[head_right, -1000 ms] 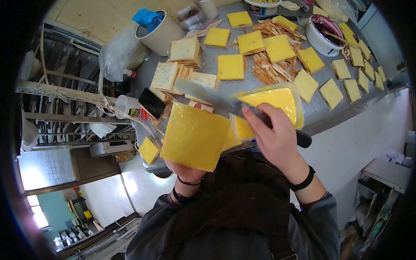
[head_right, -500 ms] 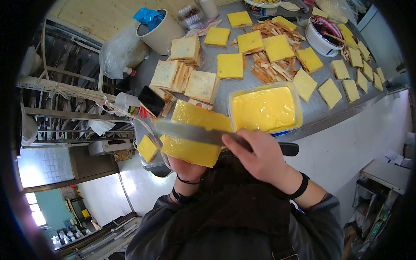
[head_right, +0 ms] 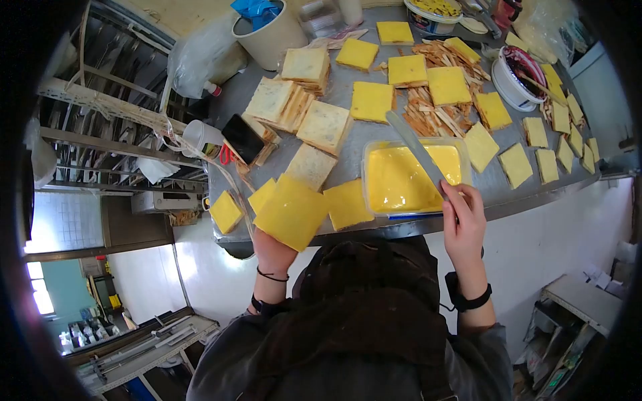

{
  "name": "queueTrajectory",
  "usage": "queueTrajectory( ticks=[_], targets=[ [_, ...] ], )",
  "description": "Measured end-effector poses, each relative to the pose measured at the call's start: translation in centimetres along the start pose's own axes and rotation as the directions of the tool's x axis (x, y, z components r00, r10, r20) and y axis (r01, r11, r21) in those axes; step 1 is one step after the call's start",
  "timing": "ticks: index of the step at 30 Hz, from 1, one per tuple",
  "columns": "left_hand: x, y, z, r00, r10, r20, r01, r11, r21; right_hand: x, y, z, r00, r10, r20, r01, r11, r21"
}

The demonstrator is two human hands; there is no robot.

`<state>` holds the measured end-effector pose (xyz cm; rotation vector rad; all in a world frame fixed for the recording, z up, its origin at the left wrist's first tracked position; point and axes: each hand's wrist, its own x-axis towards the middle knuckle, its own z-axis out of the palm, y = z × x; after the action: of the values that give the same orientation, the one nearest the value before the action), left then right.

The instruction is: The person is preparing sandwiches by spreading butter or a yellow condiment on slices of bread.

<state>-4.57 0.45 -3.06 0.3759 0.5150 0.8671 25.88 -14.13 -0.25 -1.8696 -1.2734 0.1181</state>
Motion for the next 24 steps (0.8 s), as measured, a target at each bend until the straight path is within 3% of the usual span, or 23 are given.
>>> queueTrajectory(
  ticks=[1, 3, 6, 9, 13, 16, 18, 22, 24],
  targets=[
    [-0.1, 0.5, -0.6, 0.999, 0.036, -0.04, -0.035, 0.999, 0.028, -0.4, 0.4, -0.1, 1.0, 0.013, 0.005, -0.013, 1.0, -0.003],
    [-0.2, 1.8, -2.7, 0.987, -0.014, -0.161, -0.034, 0.955, -0.293, -0.8, 0.8, -0.2, 0.999, 0.047, 0.01, -0.047, 0.999, -0.002],
    [-0.8, 3.6, -5.6, 0.993, 0.113, -0.035, -0.119, 0.949, -0.292, -0.8, 0.9, -0.3, 0.998, 0.063, 0.009, -0.063, 0.998, -0.008],
    [-1.0, 6.2, -3.7, 0.933, 0.17, -0.317, -0.256, 0.933, -0.252, -0.6, 0.9, -0.3, 0.997, 0.083, 0.01, -0.083, 0.997, 0.008],
    [-1.0, 8.3, -5.0, 0.899, 0.272, -0.343, -0.349, 0.918, -0.19, -0.3, 1.2, -0.2, 0.998, 0.055, 0.02, -0.055, 0.998, 0.013],
    [-1.3, 8.9, -6.1, 0.915, 0.273, -0.298, -0.354, 0.897, -0.266, -0.3, 1.6, 0.0, 0.999, 0.04, 0.022, -0.041, 0.999, 0.026],
    [-1.6, 9.1, -6.9, 0.893, 0.289, -0.345, -0.387, 0.884, -0.261, -0.6, 2.1, 0.0, 0.998, 0.045, 0.032, -0.046, 0.999, 0.025],
    [-2.9, 10.4, -10.3, 0.83, 0.371, -0.416, -0.484, 0.85, -0.209, -1.2, 3.1, -0.2, 0.997, 0.047, 0.056, -0.047, 0.999, -0.004],
    [-3.4, 11.3, -11.4, 0.756, 0.417, -0.504, -0.558, 0.814, -0.162, -1.2, 3.4, -0.3, 0.998, 0.034, 0.057, -0.033, 0.999, -0.008]
  ],
)
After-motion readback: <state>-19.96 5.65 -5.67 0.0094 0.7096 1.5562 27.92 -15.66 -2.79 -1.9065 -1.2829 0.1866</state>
